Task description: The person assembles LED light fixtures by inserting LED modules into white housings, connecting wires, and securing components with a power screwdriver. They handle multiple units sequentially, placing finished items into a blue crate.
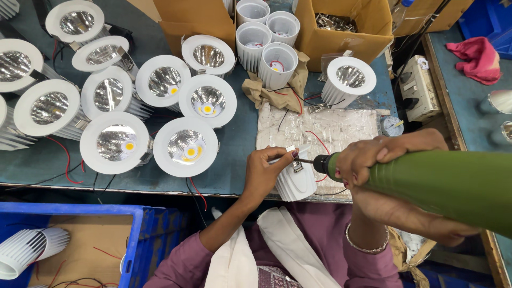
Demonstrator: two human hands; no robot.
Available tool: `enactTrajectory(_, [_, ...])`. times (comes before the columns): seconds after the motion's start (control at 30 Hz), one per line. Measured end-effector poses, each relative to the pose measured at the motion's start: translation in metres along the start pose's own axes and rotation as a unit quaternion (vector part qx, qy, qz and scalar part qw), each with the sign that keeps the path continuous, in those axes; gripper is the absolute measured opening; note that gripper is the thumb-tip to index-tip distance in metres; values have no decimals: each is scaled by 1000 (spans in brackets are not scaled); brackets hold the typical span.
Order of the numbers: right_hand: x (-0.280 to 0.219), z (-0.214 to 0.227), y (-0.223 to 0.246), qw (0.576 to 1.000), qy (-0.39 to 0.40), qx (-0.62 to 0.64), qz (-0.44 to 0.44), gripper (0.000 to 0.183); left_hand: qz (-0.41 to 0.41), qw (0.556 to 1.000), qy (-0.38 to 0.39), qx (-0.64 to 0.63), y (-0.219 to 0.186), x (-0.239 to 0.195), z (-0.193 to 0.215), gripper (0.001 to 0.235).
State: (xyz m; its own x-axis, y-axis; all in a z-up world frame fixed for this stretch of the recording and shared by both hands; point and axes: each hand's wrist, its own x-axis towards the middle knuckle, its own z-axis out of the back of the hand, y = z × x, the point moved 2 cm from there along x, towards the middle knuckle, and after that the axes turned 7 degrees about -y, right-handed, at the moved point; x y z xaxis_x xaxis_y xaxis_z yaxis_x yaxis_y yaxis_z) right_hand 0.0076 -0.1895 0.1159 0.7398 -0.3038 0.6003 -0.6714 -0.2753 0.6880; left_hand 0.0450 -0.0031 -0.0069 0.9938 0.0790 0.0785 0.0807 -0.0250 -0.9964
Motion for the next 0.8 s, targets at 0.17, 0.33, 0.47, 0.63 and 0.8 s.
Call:
enactTrajectory(0.17, [2,-5,-2,998,-11,-13,-54,121,-5,1000,-3,-4,-6,-1,0,23])
enactTrajectory(0.33, [8,-8,-6,997,-9,-39,-59,123,40,999,-3,2,-13,0,-2,23])
enactTrajectory(0.47, [13,-6,-8,997,12,-11,-73,121,31,1000,-5,-2,-14,2,-4,23])
enactTrajectory(0.63, [19,-7,-15,998,32,14,-49,114,38,999,2,-1,-9,4,-6,24])
enactTrajectory(0.8, [21,-21,-20,996,53,72,-31,99,46,998,-1,36,-4,5,-10,24])
